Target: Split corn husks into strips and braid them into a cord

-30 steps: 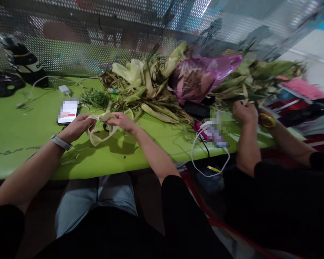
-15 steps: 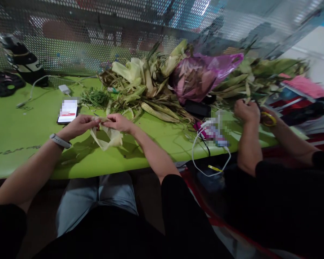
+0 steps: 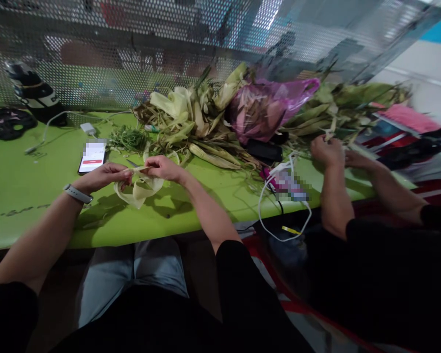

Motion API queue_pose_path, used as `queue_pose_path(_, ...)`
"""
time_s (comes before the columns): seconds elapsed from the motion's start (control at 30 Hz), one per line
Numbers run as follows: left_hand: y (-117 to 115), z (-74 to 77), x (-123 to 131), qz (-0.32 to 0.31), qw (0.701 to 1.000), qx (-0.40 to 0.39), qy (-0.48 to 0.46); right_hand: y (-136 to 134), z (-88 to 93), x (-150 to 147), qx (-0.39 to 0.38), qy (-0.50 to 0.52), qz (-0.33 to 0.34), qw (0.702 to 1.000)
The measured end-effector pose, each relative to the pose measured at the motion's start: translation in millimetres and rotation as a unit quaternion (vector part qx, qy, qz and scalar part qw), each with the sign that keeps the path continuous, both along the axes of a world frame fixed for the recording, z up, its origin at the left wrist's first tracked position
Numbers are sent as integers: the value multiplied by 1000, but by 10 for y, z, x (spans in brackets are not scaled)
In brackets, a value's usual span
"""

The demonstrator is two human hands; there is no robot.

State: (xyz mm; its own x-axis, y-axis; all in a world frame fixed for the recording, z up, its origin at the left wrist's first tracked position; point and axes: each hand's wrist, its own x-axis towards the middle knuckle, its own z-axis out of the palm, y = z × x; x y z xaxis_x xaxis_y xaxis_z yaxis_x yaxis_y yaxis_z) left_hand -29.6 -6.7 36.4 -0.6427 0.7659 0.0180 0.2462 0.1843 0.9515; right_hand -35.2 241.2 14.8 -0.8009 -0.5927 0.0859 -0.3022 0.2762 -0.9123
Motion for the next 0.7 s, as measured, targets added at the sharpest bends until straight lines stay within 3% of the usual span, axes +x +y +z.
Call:
queue_pose_path(0.13, -141, 28, -42, -12, 1000, 0, 4, 110, -27, -73, 35, 39, -27, 998)
queue_pose_path(0.23, -163, 0, -73, 77, 995, 60, 23, 108, -100, -136, -48, 51, -144, 987)
queue_pose_path(0.37, 8, -106, -76, 251, 953, 129, 107, -12, -184, -167, -161, 134, -333, 919)
queue_pose_path(0.5, 164, -203, -49, 319, 936, 149, -1, -63, -187, -169, -220, 162, -405, 873)
queue_pose_path(0.7, 132, -229, -17, 294, 914, 167, -225, -40, -168, -171, -267, 147, -436, 847)
